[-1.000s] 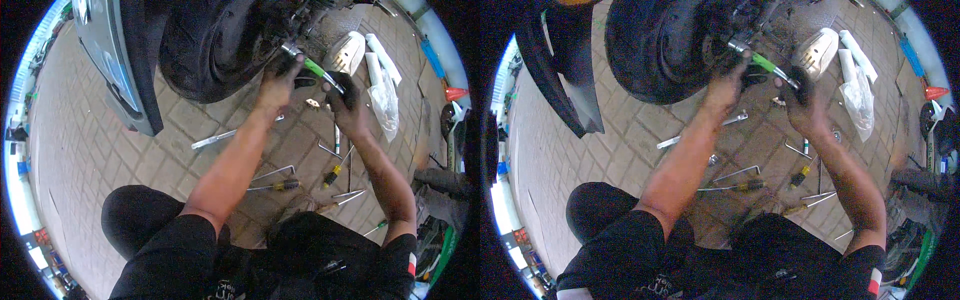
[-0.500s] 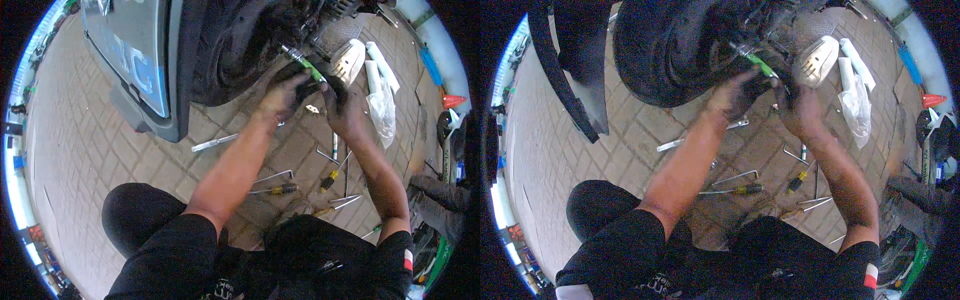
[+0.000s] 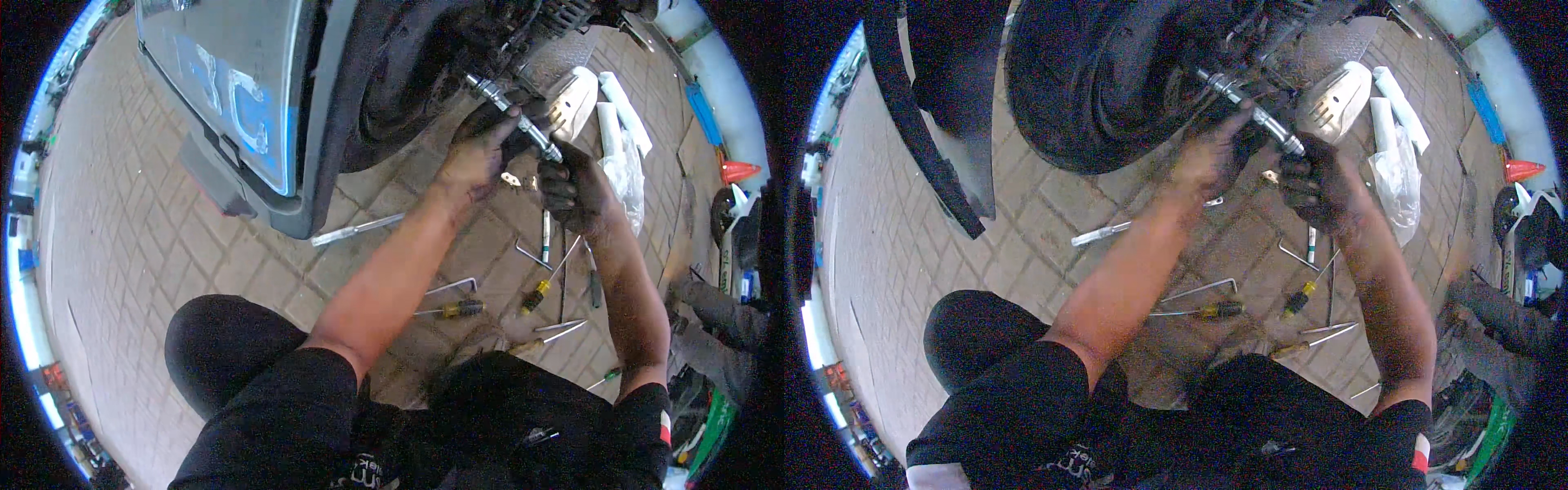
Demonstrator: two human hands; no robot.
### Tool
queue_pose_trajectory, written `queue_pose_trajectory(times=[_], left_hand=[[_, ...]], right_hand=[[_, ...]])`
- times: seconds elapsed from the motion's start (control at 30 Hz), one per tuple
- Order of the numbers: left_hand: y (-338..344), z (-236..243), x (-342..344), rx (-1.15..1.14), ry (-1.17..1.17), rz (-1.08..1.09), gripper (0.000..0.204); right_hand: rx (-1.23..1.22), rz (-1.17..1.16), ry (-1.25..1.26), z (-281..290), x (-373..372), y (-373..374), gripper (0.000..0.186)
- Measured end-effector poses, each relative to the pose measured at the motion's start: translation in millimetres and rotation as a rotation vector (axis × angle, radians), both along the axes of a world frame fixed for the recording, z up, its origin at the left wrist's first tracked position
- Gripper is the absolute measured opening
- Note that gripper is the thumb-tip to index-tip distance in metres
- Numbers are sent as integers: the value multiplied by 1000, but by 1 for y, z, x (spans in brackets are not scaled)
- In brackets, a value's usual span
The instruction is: The person uses a screwdriver to pry and clean a brake component removed from a scooter, then reattaches the component to the wheel hub, secures it with a socket wrench, and marks the fasteners with a pen.
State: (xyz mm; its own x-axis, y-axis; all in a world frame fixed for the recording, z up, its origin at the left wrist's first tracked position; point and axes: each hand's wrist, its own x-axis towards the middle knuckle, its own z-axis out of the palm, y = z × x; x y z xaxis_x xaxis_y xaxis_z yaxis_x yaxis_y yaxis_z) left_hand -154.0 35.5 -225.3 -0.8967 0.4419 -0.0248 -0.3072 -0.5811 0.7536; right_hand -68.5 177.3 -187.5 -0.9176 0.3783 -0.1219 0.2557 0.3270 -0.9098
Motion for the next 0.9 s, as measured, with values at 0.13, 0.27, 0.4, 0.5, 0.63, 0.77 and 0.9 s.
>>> queue_pose_trajectory(times=[0.13, 0.27, 0.4, 0.5, 0.63, 0.77, 0.9], left_hand=[[-6, 2, -2, -114, 157, 65, 29], [-9, 16, 2, -250, 97, 80, 27], [-6, 3, -5, 259, 66, -238, 34], [-6, 1, -6, -122, 93, -70, 30], [3, 0, -5, 71, -2, -134, 30], [-5, -33, -16, -46, 102, -139, 28], [3, -7, -3, -18, 76, -74, 27]], right_hand=[[223, 108, 144, 7, 5, -20, 32], [88, -5, 109, -10, 4, -12, 33], [-1079, 149, -274, -1, -6, 27, 42], [-16, -9, 48, 4, 2, -18, 39], [651, 86, 351, -2, 9, -17, 35], [234, 7, 220, 8, 7, -24, 32], [742, 197, 243, -13, 6, 2, 38]])
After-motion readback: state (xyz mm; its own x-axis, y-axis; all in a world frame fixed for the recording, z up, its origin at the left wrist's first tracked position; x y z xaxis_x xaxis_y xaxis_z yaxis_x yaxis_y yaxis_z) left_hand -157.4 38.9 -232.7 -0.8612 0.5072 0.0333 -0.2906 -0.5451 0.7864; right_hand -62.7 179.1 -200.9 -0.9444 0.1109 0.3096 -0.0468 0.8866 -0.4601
